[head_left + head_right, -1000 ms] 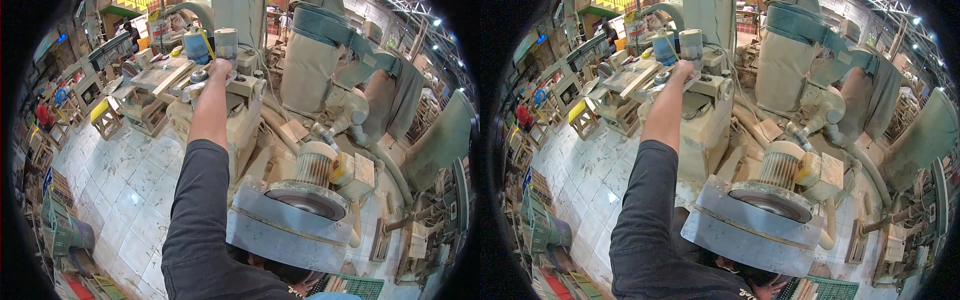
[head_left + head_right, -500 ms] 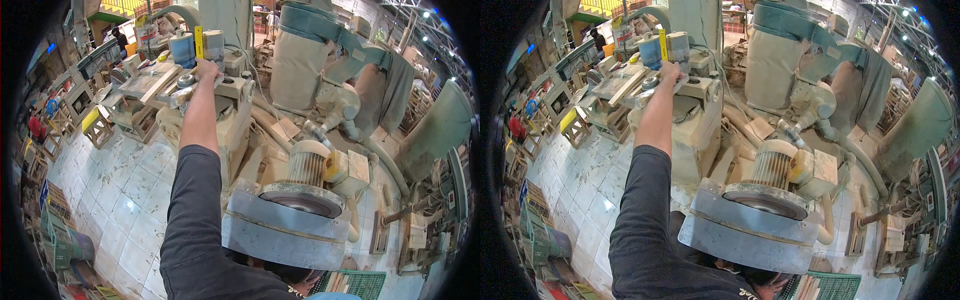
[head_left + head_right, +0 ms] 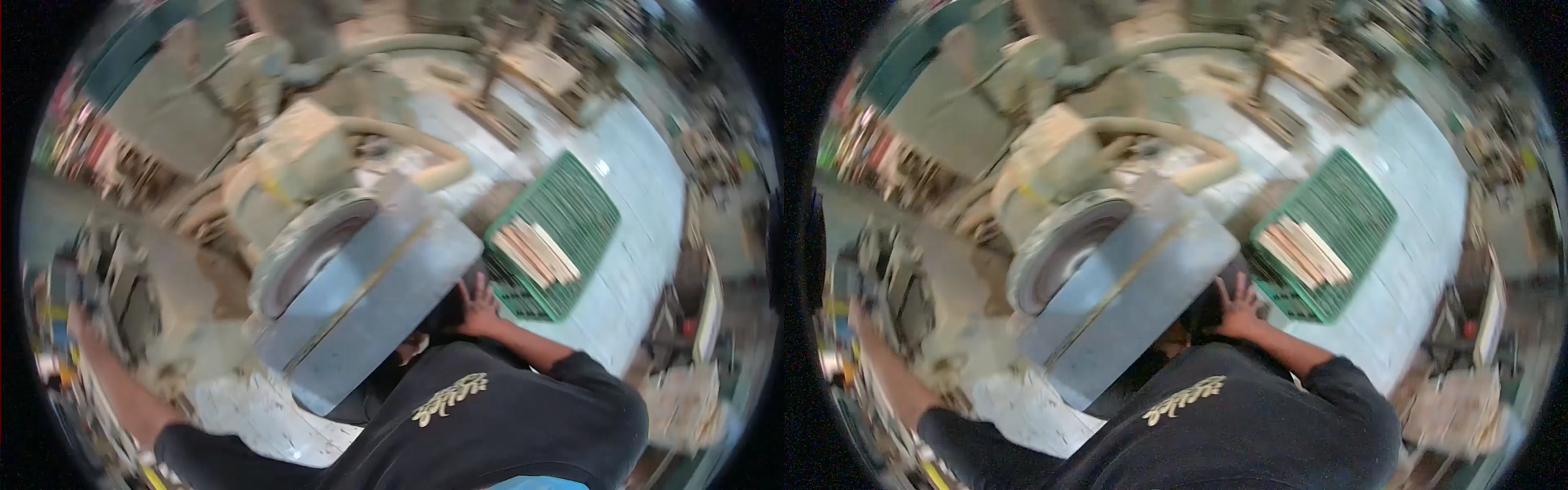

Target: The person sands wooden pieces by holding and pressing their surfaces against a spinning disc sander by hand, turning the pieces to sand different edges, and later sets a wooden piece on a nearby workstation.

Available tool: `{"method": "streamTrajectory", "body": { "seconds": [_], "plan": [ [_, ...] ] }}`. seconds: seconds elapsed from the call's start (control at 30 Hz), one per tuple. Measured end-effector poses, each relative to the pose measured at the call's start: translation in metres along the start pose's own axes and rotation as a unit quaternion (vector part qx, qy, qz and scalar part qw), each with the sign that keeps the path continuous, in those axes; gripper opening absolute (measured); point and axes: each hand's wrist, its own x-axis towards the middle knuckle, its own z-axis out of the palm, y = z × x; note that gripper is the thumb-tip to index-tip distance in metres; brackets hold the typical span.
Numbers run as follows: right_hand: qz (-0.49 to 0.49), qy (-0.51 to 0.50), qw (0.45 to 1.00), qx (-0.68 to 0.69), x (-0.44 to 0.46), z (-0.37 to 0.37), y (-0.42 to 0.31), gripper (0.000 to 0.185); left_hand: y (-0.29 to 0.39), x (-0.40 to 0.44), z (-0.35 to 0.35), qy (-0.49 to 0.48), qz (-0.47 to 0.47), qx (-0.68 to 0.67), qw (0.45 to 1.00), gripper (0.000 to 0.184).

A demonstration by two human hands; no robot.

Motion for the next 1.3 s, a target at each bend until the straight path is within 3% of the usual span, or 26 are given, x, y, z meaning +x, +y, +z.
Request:
{"method": "streamTrajectory", "body": {
  "seconds": [0.03, 0.07, 0.1, 0.17, 0.27, 0.3, 0.33, 0.4, 0.43, 0.5, 0.53, 0.57, 0.63, 0.67, 0.73, 0.87, 0.93, 1.03, 1.13, 1.3],
  "plan": [
    [-0.013, 0.009, 1.0, 0.014, -0.003, 0.001, 0.003, 0.132, 0.008, -0.006, -0.001, -0.026, 0.024, -0.04, 0.999, 0.04],
    [-0.034, 0.018, 0.999, 0.022, -0.003, 0.002, 0.007, 0.133, 0.034, -0.058, 0.021, 0.059, -0.006, 0.038, 0.998, 0.038],
    [-0.041, 0.028, 0.998, 0.034, -0.002, 0.004, 0.008, 0.132, 0.052, -0.063, 0.014, 0.069, 0.002, 0.195, 0.978, 0.036],
    [-0.053, 0.038, 0.997, 0.031, 0.001, 0.007, 0.012, 0.13, 0.075, -0.102, 0.004, 0.117, 0.12, 0.268, 0.949, 0.036],
    [-0.087, 0.043, 0.993, 0.064, 0.002, 0.005, 0.021, 0.126, 0.098, -0.224, 0.039, 0.148, 0.337, 0.198, 0.909, 0.037],
    [-0.093, 0.054, 0.994, 0.035, -0.005, -0.007, 0.021, 0.114, 0.103, -0.283, 0.061, 0.143, 0.4, 0.158, 0.891, 0.038],
    [-0.087, 0.046, 0.994, 0.04, -0.001, -0.009, 0.031, 0.114, 0.104, -0.342, 0.08, 0.133, 0.455, 0.118, 0.873, 0.038],
    [-0.177, 0.107, 0.968, 0.143, 0.008, -0.017, 0.055, 0.092, 0.092, -0.445, 0.11, 0.106, 0.52, 0.048, 0.846, 0.04],
    [-0.19, 0.169, 0.94, 0.227, 0.022, -0.015, 0.071, 0.061, 0.08, -0.487, 0.12, 0.096, 0.533, 0.024, 0.84, 0.041],
    [-0.002, 0.137, 0.946, 0.293, 0.029, -0.046, 0.084, 0.042, 0.044, -0.548, 0.128, 0.086, 0.516, 0.004, 0.852, 0.043],
    [-0.008, 0.214, 0.933, 0.29, 0.039, -0.046, 0.099, 0.036, 0.022, -0.569, 0.131, 0.094, 0.488, -0.001, 0.868, 0.044],
    [-0.017, 0.294, 0.913, 0.284, 0.053, -0.044, 0.121, 0.031, -0.007, -0.585, 0.126, 0.14, 0.402, 0.033, 0.904, 0.036],
    [-0.049, 0.435, 0.885, 0.159, 0.079, -0.041, 0.166, 0.031, -0.052, -0.62, 0.124, 0.202, 0.253, 0.076, 0.943, 0.03],
    [-0.054, 0.438, 0.883, 0.159, 0.084, -0.044, 0.181, 0.031, -0.067, -0.637, 0.132, 0.217, 0.194, 0.083, 0.953, 0.029],
    [0.002, 0.491, 0.865, 0.101, 0.092, -0.054, 0.202, 0.028, -0.082, -0.663, 0.147, 0.191, 0.166, 0.061, 0.966, 0.027],
    [0.025, 0.448, 0.888, 0.1, 0.095, -0.046, 0.208, 0.028, -0.082, -0.712, 0.191, 0.108, 0.167, 0.093, 0.976, 0.023],
    [-0.021, 0.403, 0.914, 0.047, 0.097, -0.032, 0.199, 0.03, -0.078, -0.739, 0.222, 0.064, 0.143, 0.096, 0.983, 0.021],
    [-0.011, 0.403, 0.915, 0.032, 0.103, -0.009, 0.185, 0.037, -0.097, -0.762, 0.236, -0.156, 0.218, 0.095, 0.959, 0.025],
    [0.009, 0.419, 0.908, 0.018, 0.114, 0.006, 0.185, 0.041, -0.105, -0.776, 0.252, -0.238, 0.215, 0.055, 0.945, 0.024],
    [-0.013, 0.426, 0.904, 0.017, 0.117, -0.004, 0.191, 0.039, -0.103, -0.78, 0.258, -0.246, 0.202, 0.052, 0.947, 0.022]
  ]
}}
